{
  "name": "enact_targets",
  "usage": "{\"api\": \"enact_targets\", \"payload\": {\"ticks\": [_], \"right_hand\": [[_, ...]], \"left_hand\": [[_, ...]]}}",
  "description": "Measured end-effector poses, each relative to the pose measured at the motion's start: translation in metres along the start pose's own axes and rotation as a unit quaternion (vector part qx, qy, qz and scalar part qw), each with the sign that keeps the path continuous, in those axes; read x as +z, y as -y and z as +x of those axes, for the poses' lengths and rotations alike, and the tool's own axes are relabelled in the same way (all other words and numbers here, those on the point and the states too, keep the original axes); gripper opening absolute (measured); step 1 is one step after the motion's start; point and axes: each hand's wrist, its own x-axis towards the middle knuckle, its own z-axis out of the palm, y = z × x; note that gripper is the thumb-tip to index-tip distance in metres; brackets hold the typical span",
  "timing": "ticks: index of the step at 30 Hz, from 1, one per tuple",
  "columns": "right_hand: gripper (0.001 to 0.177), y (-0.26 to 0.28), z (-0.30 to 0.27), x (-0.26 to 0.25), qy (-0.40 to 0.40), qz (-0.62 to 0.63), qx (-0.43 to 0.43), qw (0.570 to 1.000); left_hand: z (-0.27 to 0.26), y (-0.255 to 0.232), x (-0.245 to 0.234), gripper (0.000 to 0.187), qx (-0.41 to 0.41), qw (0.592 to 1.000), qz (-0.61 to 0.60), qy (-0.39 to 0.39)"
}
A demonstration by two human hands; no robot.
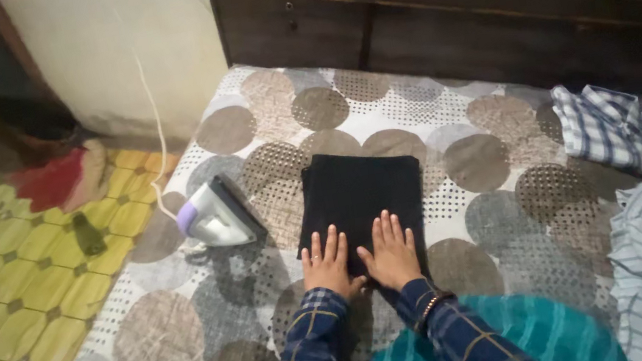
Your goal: The person irons a pair of black trousers on a bed, then folds them and places them aside. The person then picks up a striped shirt and begins to unfold and smooth it out on the bed.
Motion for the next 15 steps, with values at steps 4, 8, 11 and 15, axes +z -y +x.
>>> {"api": "enact_targets", "payload": {"ticks": [4, 8, 11, 15], "right_hand": [[0.088, -0.004, -0.005, 0.008, 0.055, 0.001, -0.053, 0.997], [0.09, -0.016, 0.01, 0.02, 0.109, 0.013, -0.11, 0.988], [0.086, -0.012, 0.018, 0.013, 0.024, 0.219, -0.135, 0.966], [0.081, -0.003, 0.015, -0.012, -0.011, 0.253, -0.107, 0.961]], "left_hand": [[0.0, -0.003, -0.006, 0.075, 0.015, 0.996, -0.077, -0.041], [0.007, -0.016, -0.067, 0.032, 0.047, 0.984, -0.135, -0.107], [0.002, -0.016, -0.138, 0.025, 0.07, 0.916, -0.195, -0.344], [-0.011, 0.036, -0.203, 0.032, -0.009, 0.85, -0.172, -0.498]]}}
